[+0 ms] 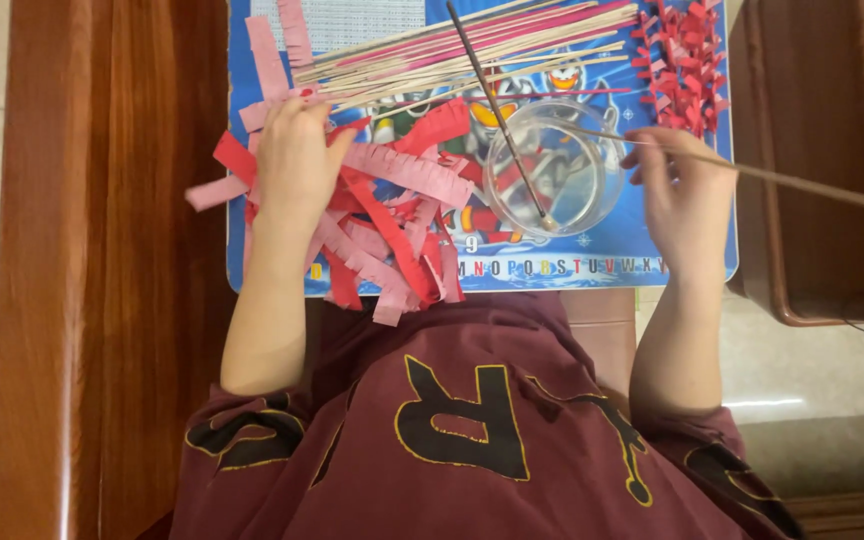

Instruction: The recorder is wrapping strips of colored paper around wooden sticks to create decorative flowers.

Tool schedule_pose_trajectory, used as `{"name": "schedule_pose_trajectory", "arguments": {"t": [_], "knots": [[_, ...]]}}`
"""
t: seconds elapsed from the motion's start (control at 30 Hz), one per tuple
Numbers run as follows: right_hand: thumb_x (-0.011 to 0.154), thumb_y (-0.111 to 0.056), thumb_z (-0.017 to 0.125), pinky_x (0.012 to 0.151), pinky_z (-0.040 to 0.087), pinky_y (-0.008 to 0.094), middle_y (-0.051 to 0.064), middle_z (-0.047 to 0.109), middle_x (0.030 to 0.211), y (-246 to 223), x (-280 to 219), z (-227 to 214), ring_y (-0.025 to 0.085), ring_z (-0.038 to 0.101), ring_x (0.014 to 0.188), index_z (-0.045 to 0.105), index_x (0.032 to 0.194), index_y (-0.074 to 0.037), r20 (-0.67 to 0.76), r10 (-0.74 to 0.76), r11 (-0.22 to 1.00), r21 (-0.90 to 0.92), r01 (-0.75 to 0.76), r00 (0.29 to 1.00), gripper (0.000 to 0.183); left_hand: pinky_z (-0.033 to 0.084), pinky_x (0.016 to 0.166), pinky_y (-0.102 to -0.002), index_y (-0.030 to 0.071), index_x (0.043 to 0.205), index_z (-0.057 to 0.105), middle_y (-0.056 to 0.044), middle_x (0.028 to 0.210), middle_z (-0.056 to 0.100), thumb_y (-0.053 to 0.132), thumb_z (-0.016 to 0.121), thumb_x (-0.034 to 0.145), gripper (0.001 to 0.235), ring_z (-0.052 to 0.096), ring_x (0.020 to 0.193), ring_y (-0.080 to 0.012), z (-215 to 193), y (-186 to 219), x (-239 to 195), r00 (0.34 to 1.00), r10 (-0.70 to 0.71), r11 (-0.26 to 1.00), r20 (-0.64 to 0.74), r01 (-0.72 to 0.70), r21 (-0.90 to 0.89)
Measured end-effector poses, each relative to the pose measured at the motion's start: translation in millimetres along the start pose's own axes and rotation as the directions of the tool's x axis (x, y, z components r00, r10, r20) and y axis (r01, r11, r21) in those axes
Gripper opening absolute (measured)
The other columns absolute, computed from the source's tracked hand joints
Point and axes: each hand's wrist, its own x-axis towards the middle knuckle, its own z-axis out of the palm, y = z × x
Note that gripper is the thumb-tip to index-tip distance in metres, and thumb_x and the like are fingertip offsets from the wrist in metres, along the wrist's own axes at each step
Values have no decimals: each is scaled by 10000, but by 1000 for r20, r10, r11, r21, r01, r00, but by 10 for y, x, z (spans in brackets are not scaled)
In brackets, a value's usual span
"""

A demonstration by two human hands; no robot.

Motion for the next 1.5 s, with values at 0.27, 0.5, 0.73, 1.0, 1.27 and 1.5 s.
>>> {"name": "schedule_pose_trajectory", "arguments": {"t": [0.27,0.5,0.73,1.0,1.27,1.5], "knots": [[1169,-27,566,699,517,231,119,702,916,140,-174,-260,118,658,801,681,1180,90,-15,108,971,218,-102,994,165,524,757,-503,9,865,764,-182,942,674,175,859,838,193,667,884,-383,48,-104,8,990,-136,990,30,137,-32],[1172,-47,502,721,559,267,160,718,1047,57,-288,-531,182,701,867,598,1305,86,4,107,877,470,-96,994,211,526,695,-354,-7,971,758,-127,930,707,70,827,922,114,670,761,-249,-624,447,65,987,-136,950,-80,107,-294],[1114,-125,526,657,597,339,211,708,1060,-52,-449,-146,259,729,820,602,1252,68,278,85,643,719,-266,957,249,529,730,-288,35,1086,745,-66,999,703,-34,827,969,158,667,809,-179,-867,1495,110,973,-59,808,-223,-85,-583],[1171,103,517,594,615,257,290,691,1169,-190,-556,258,233,747,825,574,1341,188,454,-169,-336,808,-484,875,199,443,910,-394,148,1151,754,14,1114,657,277,774,928,259,589,1037,-194,-523,2296,-122,731,560,686,-391,-673,-275],[952,-14,655,966,566,338,221,690,1258,-294,-379,-22,244,697,1125,566,1398,71,430,229,284,829,-482,874,462,415,1088,-444,172,1349,691,-1,1338,577,198,700,993,358,544,1223,-212,-297,2268,-411,704,679,664,-209,-710,-234],[970,11,701,934,565,323,202,695,1290,-43,-443,-79,225,701,1099,594,1405,49,175,246,416,869,-267,953,449,404,1093,-479,147,1365,668,-90,1410,510,185,768,845,530,469,1283,-301,-467,2295,-316,729,676,559,-113,-606,-567]]}}
